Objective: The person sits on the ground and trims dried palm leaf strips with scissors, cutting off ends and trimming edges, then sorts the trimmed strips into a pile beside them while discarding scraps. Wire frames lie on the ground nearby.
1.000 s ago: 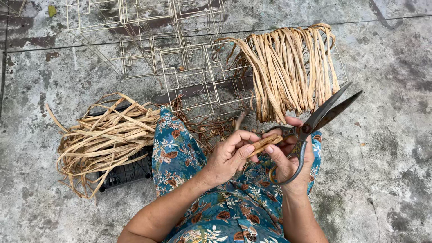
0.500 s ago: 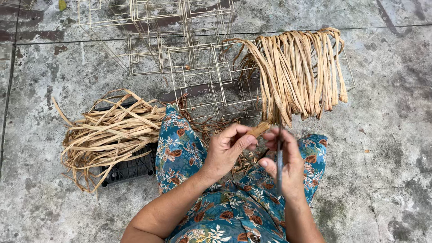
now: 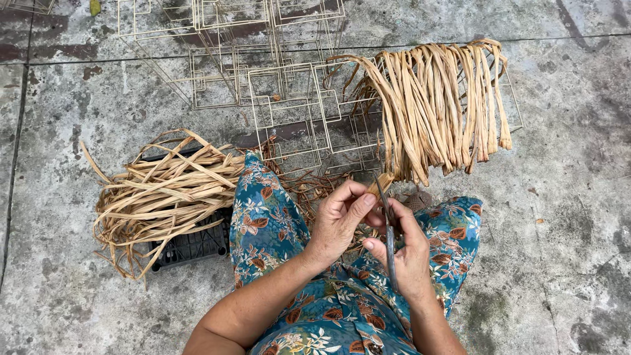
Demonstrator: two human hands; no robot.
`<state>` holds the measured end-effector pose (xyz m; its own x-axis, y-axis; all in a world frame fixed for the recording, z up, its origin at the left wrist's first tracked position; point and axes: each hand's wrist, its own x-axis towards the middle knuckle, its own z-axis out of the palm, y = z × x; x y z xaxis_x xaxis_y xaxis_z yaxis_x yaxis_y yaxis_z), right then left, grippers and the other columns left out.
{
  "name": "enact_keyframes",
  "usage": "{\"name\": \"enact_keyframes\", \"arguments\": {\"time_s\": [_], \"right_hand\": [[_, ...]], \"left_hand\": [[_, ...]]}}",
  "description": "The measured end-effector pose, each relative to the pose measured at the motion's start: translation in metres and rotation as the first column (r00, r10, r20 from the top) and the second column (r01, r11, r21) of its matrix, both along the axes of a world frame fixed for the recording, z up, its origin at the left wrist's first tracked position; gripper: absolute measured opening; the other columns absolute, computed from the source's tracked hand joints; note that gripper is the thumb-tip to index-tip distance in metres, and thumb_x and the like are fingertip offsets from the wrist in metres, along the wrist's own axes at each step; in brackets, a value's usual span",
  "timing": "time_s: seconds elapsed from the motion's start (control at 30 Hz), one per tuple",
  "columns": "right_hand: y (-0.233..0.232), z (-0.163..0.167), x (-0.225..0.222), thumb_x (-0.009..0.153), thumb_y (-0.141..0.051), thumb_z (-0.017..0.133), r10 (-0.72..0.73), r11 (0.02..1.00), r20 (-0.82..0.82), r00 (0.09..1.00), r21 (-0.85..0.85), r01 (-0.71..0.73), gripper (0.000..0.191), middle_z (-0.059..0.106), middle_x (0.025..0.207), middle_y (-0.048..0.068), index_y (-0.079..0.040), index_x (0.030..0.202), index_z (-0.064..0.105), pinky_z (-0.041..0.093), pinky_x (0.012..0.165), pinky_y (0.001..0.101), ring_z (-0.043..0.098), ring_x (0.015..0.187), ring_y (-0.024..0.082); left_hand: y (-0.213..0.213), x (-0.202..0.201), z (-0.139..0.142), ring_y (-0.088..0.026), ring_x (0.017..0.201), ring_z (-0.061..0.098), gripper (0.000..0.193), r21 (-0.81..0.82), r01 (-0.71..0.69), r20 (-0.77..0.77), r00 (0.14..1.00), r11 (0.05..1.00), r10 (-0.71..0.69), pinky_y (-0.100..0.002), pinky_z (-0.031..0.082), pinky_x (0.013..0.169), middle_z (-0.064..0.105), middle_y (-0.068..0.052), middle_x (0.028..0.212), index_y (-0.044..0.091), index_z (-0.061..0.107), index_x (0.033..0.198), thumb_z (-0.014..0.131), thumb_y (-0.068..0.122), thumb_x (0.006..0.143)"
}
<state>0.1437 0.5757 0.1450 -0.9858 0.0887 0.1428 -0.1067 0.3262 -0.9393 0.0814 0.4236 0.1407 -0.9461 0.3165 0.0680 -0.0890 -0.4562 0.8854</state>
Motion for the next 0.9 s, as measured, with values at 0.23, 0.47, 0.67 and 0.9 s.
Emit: {"name": "enact_keyframes", "arguments": {"time_s": [0.23,0.47,0.67,0.9], "right_hand": [[-0.005,-0.024,0.005,0.08,-0.017,0.086,-0.034,0.944,0.072,0.997,-0.326,0.055,0.058,0.069,0.101,0.0,0.0,0.131,0.066,0.053,0.077,0.0213,0.061,0.087,0.006],[-0.004,-0.028,-0.001,0.087,-0.006,0.079,-0.082,0.907,0.091,0.992,-0.406,0.112,0.051,0.068,0.09,0.001,-0.002,0.134,0.059,0.048,0.062,0.0209,0.057,0.071,0.007],[-0.033,-0.051,-0.005,0.078,0.001,0.078,0.074,0.895,0.116,0.99,-0.446,-0.015,0.084,0.055,0.079,-0.005,-0.014,0.152,0.041,0.051,0.051,0.0213,0.056,0.061,0.005],[-0.026,-0.086,-0.02,0.084,-0.005,0.079,-0.018,0.995,0.326,0.945,0.102,-0.016,0.059,0.073,0.086,0.002,-0.013,0.139,0.058,0.058,0.062,0.0283,0.07,0.072,0.009]], "left_hand": [[0.001,0.0,-0.006,-0.008,0.076,0.068,0.019,-0.08,0.009,-0.007,1.0,0.997,-0.01,-0.022,0.058,0.068,0.07,-0.004,0.091,0.003,0.063,0.106,0.06,0.021,0.108],[-0.006,-0.002,-0.002,-0.007,0.077,0.066,0.02,0.024,-0.003,0.036,0.999,1.0,0.003,-0.022,0.057,0.071,0.069,-0.003,0.095,0.003,0.061,0.11,0.057,0.022,0.11],[-0.007,0.005,0.019,-0.007,0.072,0.059,0.018,0.345,0.022,0.108,0.992,0.938,-0.063,-0.022,0.053,0.067,0.067,-0.004,0.096,0.003,0.061,0.115,0.055,0.02,0.113],[-0.072,-0.014,0.052,-0.005,0.06,0.048,0.016,0.534,-0.158,0.016,0.984,0.831,0.177,-0.021,0.04,0.048,0.067,-0.005,0.096,0.011,0.063,0.122,0.057,0.022,0.113]]}}
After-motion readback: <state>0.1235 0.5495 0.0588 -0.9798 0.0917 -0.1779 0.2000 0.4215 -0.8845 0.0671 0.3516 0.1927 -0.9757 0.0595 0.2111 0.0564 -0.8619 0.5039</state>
